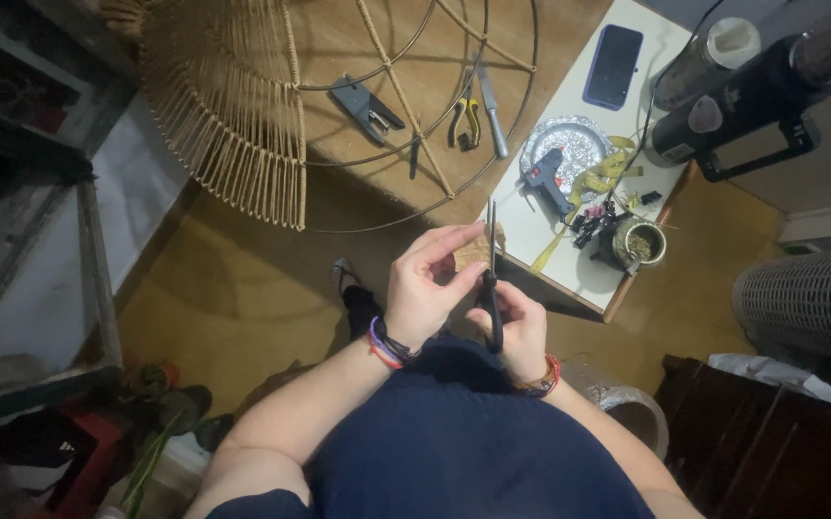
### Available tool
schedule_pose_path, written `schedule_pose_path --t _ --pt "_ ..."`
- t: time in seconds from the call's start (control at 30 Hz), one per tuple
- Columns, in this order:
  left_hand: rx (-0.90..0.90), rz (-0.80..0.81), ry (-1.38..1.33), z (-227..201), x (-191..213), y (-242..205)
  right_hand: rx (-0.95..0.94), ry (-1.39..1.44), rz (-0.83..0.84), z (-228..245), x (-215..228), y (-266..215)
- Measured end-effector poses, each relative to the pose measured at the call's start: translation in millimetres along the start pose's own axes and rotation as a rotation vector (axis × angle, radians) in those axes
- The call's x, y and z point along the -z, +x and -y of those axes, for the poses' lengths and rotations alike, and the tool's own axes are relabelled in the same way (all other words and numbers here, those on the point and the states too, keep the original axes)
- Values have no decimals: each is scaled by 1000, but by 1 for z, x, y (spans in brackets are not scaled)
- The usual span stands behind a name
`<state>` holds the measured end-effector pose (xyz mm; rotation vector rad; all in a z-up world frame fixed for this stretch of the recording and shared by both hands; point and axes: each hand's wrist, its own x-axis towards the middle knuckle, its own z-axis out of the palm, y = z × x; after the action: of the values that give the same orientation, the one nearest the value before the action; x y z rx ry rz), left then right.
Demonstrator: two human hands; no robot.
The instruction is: The person is cutting thin wicker strips with scissors and preparing them for assembly on a larger wicker furniture frame.
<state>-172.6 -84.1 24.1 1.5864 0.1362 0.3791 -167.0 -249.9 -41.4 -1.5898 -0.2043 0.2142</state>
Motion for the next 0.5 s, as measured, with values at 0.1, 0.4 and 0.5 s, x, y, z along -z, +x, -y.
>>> schedule_pose_path --t 0.1,0.4,0.5 --pt "4 9 14 -1 2 0 -17 5 -10 5 -2 2" --pt "25 13 -21 -1 3 1 -40 -24 -44 2 -3 1" --pt "41 43 1 -1 7 1 -26 2 -36 2 -1 8"
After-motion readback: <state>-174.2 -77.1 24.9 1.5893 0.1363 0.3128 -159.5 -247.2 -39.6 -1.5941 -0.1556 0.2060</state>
